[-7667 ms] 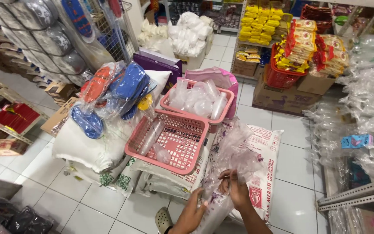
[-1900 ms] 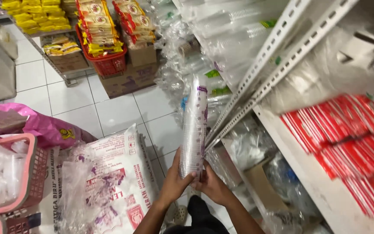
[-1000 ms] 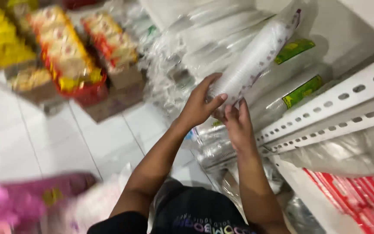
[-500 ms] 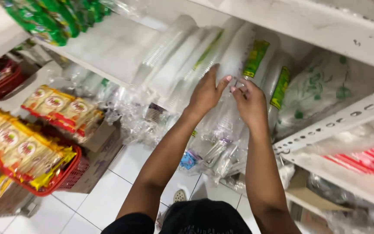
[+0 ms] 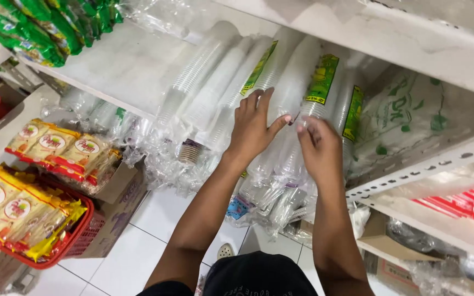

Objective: The person organizes stacks of clear plastic cups by moving them from a large bag into pink plastic baskets and then onto a shelf.

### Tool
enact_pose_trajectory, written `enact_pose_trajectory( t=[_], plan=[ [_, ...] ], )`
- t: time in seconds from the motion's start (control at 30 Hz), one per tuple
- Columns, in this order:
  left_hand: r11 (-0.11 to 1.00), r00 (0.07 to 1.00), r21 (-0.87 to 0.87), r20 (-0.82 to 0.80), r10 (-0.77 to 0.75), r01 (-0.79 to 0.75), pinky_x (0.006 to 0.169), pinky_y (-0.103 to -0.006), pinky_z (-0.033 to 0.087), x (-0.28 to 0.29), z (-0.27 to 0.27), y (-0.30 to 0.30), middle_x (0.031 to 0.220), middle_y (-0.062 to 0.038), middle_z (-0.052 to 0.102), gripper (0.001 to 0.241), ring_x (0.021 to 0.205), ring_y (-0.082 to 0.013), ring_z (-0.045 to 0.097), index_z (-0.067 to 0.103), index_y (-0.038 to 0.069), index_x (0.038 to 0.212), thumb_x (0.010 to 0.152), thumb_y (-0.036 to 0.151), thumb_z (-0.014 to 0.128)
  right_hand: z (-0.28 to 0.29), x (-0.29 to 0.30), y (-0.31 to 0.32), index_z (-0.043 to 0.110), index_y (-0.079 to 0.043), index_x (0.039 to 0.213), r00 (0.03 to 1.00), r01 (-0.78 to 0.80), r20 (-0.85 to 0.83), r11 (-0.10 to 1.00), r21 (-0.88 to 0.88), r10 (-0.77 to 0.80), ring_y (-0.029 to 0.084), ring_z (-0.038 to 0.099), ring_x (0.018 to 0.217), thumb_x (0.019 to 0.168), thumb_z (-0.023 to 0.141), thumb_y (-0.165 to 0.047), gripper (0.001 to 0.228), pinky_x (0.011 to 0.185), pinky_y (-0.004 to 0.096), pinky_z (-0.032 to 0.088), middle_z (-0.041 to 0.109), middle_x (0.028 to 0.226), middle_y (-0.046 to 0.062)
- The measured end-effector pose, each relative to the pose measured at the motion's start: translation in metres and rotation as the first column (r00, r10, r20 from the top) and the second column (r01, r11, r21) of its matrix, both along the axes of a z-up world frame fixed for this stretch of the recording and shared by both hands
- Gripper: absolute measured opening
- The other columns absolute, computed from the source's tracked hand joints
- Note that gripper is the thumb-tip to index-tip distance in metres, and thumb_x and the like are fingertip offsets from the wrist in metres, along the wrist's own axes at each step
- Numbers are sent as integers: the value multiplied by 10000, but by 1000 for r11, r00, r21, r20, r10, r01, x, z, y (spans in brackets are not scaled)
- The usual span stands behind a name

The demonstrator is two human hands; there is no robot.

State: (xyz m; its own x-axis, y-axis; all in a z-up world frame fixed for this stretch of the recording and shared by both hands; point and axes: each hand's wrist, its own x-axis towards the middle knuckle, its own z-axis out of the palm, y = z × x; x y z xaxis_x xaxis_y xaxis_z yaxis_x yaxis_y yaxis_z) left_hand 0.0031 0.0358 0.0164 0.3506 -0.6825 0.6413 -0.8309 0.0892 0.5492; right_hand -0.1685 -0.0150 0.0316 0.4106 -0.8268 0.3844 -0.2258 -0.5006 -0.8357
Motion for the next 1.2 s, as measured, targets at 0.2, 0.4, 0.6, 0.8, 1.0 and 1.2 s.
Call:
enact_pose_trajectory(
  t=[0.2, 0.4, 0.6, 0.8, 1.0, 1.2],
  plan=[
    [960, 943, -279, -315, -111, 20, 904, -388, 483, -16, -33, 76, 1013, -91, 698, 147, 941, -266, 628, 697, 43, 1110, 978, 102, 669, -41, -34, 53, 733, -5, 1155, 874, -480, 8, 861, 167, 485, 63, 541, 735, 946, 693, -97, 232, 651, 213, 459, 619, 849, -26],
    [940, 817, -208, -566, 112, -272, 743, -316, 491, -64, -141, 163, 889, -93, 675, 88, 761, -196, 598, 663, 27, 1051, 974, 62, 642, -116, -36, 70, 615, -70, 1397, 661, -662, 88, 524, 536, 745, 96, 564, 795, 969, 561, -8, 435, 749, 230, 502, 620, 913, 31],
    [833, 570, 186, -650, 502, -521, 641, -321, 496, -165, -194, 268, 880, -93, 700, 163, 716, -171, 588, 672, 32, 1087, 944, 110, 661, -153, -42, 64, 626, -95, 1413, 238, -826, -202, 308, 473, 950, 141, 616, 881, 918, 518, 27, 521, 781, 272, 535, 664, 1187, 71],
    [484, 194, 336, -624, 757, -808, 677, -305, 512, -290, -227, 303, 809, -81, 701, 187, 705, -157, 623, 709, 41, 1086, 966, 171, 649, -186, -59, 70, 581, -78, 1411, 44, -908, -280, 156, 388, 959, 156, 619, 939, 938, 678, -115, 485, 836, 295, 536, 681, 1193, 56],
    [289, -41, 206, -871, 489, -935, 714, -250, 500, -438, -259, 282, 800, -4, 654, 189, 765, -92, 604, 680, 28, 1085, 1000, 185, 619, -199, -114, 100, 576, -85, 1415, -112, -857, -272, 46, 513, 956, 150, 621, 927, 944, 674, -156, 486, 824, 300, 537, 666, 1118, 58],
    [170, -189, 278, -892, 411, -945, 668, -237, 465, -565, -255, 275, 795, 25, 598, 169, 730, -67, 530, 668, 33, 1094, 1005, 167, 618, -215, -175, 139, 562, -112, 1433, -410, -757, -357, -94, 646, 839, 174, 644, 926, 944, 659, -229, 511, 817, 312, 547, 683, 1167, 75]
  ],
)
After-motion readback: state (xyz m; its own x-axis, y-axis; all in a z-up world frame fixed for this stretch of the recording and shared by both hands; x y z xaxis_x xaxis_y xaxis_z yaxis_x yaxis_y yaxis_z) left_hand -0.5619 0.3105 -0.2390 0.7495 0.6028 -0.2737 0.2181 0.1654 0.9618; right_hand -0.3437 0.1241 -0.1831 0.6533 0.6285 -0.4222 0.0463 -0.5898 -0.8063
